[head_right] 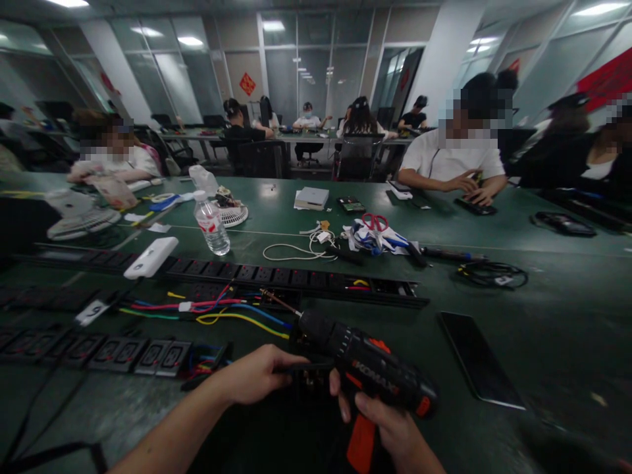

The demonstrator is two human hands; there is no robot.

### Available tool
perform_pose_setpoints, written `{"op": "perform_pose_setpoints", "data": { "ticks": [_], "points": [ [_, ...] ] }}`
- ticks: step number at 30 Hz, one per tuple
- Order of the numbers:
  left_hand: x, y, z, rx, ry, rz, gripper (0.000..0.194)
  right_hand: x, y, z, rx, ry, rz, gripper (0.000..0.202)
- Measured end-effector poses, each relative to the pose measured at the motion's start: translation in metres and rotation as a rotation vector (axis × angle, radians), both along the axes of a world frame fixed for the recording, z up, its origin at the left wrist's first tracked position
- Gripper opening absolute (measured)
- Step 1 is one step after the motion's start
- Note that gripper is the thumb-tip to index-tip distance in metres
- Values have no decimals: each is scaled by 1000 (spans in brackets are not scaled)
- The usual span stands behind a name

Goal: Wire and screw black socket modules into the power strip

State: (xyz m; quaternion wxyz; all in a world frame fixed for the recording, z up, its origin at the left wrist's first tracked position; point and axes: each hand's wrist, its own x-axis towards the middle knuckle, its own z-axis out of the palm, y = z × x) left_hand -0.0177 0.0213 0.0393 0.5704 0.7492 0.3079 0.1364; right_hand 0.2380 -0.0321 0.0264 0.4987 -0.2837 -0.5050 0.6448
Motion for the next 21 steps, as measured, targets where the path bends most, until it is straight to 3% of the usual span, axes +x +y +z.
{"op": "perform_pose_setpoints", "data": {
  "ticks": [3,11,21],
  "points": [
    [1,-3,0,50,8,54,46,-1,0,1,1,1,-14,43],
    [6,-8,-17,121,96,229,44,-3,-7,-6,-12,1,-69,44],
    [5,-13,-11,177,194,150,57,-4,-7,-12,-8,11,-101,37]
  ]
}}
